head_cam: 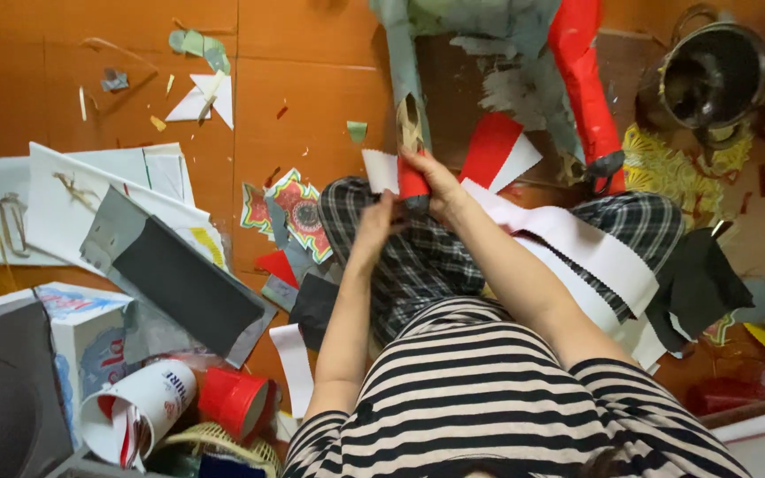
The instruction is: Applying red decorative tape to the legs of a giraffe-shaped craft object
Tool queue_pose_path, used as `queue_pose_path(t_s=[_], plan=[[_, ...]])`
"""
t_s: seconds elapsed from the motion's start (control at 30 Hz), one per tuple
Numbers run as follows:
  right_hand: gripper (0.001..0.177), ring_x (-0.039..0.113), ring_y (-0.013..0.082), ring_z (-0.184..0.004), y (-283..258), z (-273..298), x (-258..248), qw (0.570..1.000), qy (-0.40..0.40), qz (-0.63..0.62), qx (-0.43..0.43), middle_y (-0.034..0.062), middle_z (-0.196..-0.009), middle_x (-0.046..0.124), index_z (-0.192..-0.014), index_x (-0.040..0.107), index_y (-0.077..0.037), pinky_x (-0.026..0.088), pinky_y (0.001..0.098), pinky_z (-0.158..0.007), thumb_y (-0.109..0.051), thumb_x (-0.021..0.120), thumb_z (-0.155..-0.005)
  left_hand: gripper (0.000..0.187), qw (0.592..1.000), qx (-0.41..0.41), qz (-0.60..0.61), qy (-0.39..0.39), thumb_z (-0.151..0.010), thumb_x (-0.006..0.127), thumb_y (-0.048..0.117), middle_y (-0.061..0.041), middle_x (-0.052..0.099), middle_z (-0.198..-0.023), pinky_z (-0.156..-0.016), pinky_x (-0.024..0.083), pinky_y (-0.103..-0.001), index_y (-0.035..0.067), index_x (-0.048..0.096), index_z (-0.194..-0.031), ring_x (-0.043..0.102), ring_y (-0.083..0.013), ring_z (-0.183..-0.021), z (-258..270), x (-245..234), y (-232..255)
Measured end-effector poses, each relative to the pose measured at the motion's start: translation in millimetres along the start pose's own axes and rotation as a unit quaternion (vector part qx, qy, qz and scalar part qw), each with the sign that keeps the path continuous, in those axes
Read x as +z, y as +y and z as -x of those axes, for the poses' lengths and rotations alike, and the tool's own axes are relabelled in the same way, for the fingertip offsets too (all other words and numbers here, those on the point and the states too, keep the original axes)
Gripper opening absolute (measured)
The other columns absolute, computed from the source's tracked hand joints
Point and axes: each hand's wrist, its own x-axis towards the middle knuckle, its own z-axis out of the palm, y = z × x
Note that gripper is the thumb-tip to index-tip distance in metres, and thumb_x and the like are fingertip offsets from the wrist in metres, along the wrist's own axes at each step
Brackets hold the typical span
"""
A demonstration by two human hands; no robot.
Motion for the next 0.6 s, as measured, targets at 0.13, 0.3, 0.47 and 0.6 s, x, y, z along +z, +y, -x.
queue_pose_path(t_s=[0.13,0.3,0.47,0.6], plan=[[0.057,0.074,0.0282,-0.087,22.9,-51.2,-40.1,0.999,-0.026,-0.026,0.021,0.0100,-0.107,0.068,-0.126,0.065,-0.014,0.068,0.0498,-0.069,-0.036,0.099,-0.085,0.110,0.971,-0.057,0.189,-0.134,-0.108,0.055,0.070,-0.043,0.018,-0.172,-0.124,0.030,-0.073,-0.014,0.018,-0.168,0.027,-0.0595,-0.157,-14.5,23.8,25.3],[0.051,0.075,0.0363,-0.070,28.3,-58.8,-35.0,0.998,-0.035,-0.043,0.000,0.0148,-0.093,0.067,-0.118,0.063,-0.007,0.067,0.0499,-0.058,-0.028,0.098,-0.086,0.065,0.871,0.010,0.470,0.141,-0.113,0.070,0.042,-0.028,0.057,-0.158,-0.129,0.037,-0.057,0.003,0.048,-0.160,0.055,-0.0365,-0.148,-67.4,28.4,30.2],[0.111,0.038,0.0670,-0.148,11.0,-45.6,-29.2,0.877,-0.023,0.396,-0.271,0.0431,-0.168,0.031,-0.175,0.010,-0.022,0.038,0.0730,-0.123,-0.045,0.083,-0.095,0.056,0.963,0.068,-0.003,0.259,-0.100,0.073,0.057,-0.019,0.079,-0.078,-0.061,0.059,-0.043,0.002,0.081,-0.100,0.080,-0.0294,-0.077,-93.3,29.3,103.5],[0.106,0.046,0.0466,-0.146,1.9,-7.3,-23.8,0.746,0.016,0.496,-0.444,0.0180,-0.153,0.044,-0.169,0.039,-0.025,0.043,0.0559,-0.126,-0.032,0.093,-0.078,0.020,0.579,0.568,-0.502,0.299,-0.102,0.072,0.019,-0.007,0.053,-0.061,-0.042,0.041,-0.040,0.003,0.084,-0.099,0.052,-0.0256,-0.048,-120.3,71.5,47.8]])
